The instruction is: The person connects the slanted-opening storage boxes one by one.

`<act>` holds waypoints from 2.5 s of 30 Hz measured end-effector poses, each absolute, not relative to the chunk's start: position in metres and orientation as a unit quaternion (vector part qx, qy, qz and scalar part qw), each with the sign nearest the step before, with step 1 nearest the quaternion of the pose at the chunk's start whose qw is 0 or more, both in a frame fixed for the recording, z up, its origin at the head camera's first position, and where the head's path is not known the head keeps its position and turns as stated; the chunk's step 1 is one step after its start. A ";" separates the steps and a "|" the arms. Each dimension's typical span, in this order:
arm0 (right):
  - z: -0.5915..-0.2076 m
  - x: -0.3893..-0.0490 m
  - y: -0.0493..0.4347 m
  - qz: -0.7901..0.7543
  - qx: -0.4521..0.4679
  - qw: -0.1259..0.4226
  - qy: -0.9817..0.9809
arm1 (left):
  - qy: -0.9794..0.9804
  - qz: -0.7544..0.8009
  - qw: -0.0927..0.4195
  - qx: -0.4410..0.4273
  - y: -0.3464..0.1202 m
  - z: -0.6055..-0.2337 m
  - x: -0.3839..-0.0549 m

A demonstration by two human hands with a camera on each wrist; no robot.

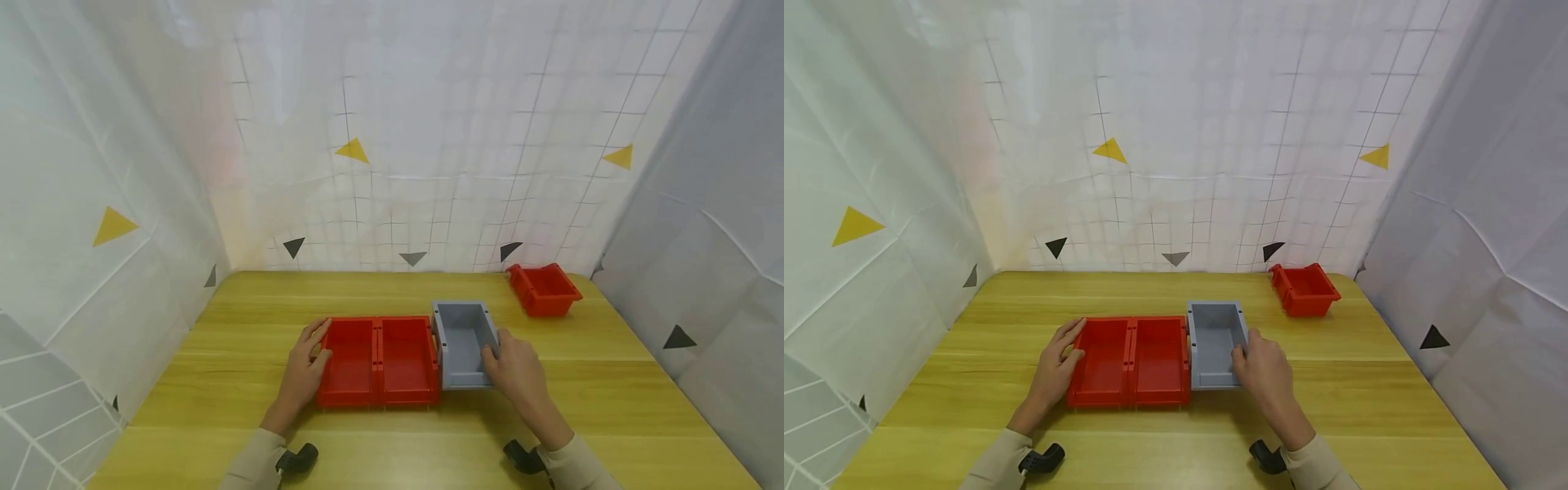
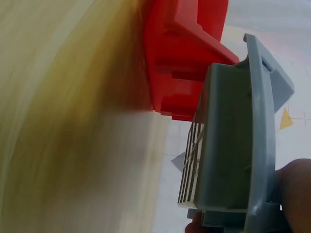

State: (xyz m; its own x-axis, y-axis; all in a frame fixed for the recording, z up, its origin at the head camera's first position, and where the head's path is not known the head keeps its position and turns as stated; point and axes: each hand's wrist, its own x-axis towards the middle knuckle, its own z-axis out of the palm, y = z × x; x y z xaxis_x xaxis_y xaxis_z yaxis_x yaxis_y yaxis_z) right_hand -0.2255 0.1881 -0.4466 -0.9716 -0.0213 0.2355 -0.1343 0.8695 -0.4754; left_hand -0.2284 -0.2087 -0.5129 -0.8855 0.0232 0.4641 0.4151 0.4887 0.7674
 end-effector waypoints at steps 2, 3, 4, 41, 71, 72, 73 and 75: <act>-0.445 -0.226 0.189 0.254 0.033 0.095 -0.962 | -0.838 -0.490 0.200 -0.131 -0.209 -0.513 -0.229; -0.444 -0.226 0.189 0.255 0.030 0.089 -0.962 | -0.838 -0.489 0.203 -0.133 -0.209 -0.513 -0.229; -0.443 -0.226 0.189 0.256 0.029 0.086 -0.962 | -0.837 -0.489 0.205 -0.135 -0.209 -0.513 -0.229; -0.410 -0.271 0.121 0.159 0.061 0.046 -0.984 | -0.835 -0.490 0.211 -0.137 -0.208 -0.512 -0.228; -0.417 -0.270 0.116 0.130 0.059 0.072 -0.987 | -0.838 -0.488 0.204 -0.136 -0.208 -0.511 -0.227; -0.417 -0.270 0.116 0.130 0.060 0.073 -0.987 | -0.837 -0.488 0.206 -0.136 -0.208 -0.510 -0.227; -0.417 -0.270 0.116 0.129 0.061 0.074 -0.987 | -0.837 -0.488 0.207 -0.137 -0.208 -0.509 -0.227; -0.417 -0.271 0.116 0.128 0.063 0.074 -0.987 | -0.836 -0.489 0.209 -0.138 -0.207 -0.508 -0.227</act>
